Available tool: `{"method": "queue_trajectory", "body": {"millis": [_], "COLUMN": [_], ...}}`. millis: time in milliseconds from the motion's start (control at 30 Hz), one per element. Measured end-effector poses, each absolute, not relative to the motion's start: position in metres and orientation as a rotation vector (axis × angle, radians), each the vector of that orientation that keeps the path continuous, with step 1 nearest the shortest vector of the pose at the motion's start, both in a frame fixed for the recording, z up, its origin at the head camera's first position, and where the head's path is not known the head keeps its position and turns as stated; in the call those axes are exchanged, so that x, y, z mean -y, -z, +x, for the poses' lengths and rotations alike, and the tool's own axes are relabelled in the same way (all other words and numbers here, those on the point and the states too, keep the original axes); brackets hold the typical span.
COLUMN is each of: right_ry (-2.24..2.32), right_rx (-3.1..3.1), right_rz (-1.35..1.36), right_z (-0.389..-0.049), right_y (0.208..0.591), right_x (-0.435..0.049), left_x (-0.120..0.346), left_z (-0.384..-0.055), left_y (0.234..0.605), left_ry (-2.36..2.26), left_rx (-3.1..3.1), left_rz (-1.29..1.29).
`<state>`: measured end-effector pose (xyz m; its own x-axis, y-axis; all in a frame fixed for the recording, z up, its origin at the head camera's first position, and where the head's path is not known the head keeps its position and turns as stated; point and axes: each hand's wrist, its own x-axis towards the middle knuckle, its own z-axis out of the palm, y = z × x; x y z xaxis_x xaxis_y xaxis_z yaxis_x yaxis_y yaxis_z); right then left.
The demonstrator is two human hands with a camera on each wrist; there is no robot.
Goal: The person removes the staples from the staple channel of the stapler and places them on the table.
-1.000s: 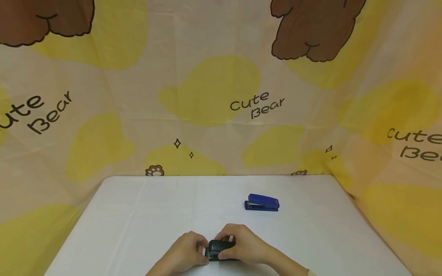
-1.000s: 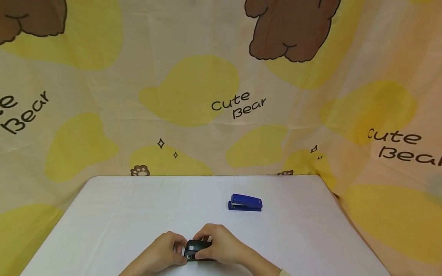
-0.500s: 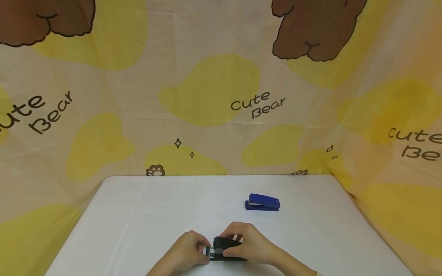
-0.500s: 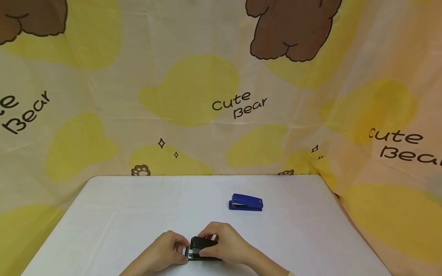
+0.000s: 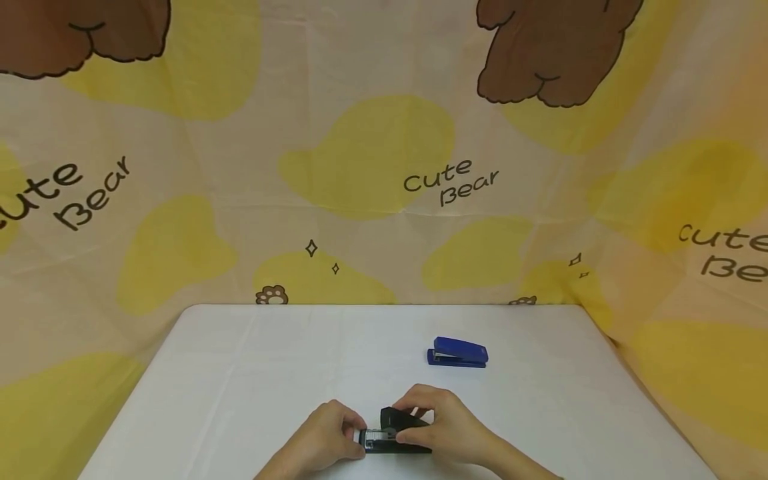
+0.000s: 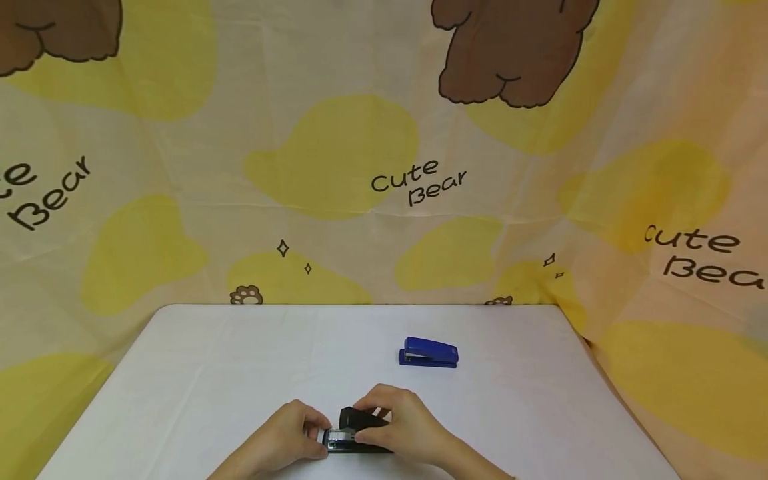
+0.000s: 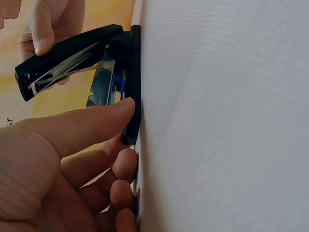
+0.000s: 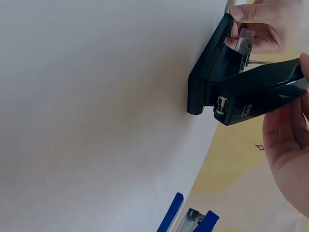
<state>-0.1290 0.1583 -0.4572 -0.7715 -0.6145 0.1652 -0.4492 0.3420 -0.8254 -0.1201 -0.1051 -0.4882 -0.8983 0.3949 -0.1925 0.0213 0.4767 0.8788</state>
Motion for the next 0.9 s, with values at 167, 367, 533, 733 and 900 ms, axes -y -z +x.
{"method": "queue_trajectory", "body": {"millis": [167, 367, 533, 733, 900], "right_ry": [1.432, 1.471, 1.494, 1.470, 1.491], "right_rx": [-2.420, -2.401, -2.412, -2.414, -2.404], "right_rz": [-0.936, -0.948, -0.997, -0.954, -0.947], "right_z": [-0.127, -0.126, -0.125, -0.124, -0.123], "right_y": [0.456, 0.456, 0.456, 0.454, 0.453], "right_x": [-0.162, -0.165, -0.168, -0.171, -0.176], "left_x": [0.105, 0.104, 0.104, 0.103, 0.103], "left_z": [-0.120, -0.121, -0.121, -0.119, -0.120], "left_y": [0.487, 0.487, 0.486, 0.487, 0.486], "left_ry": [-1.399, -1.378, -1.360, -1.352, -1.339], "left_rx": [-2.358, -2.383, -2.400, -2.411, -2.404], "left_rz": [0.353, 0.338, 0.327, 0.304, 0.272]}}
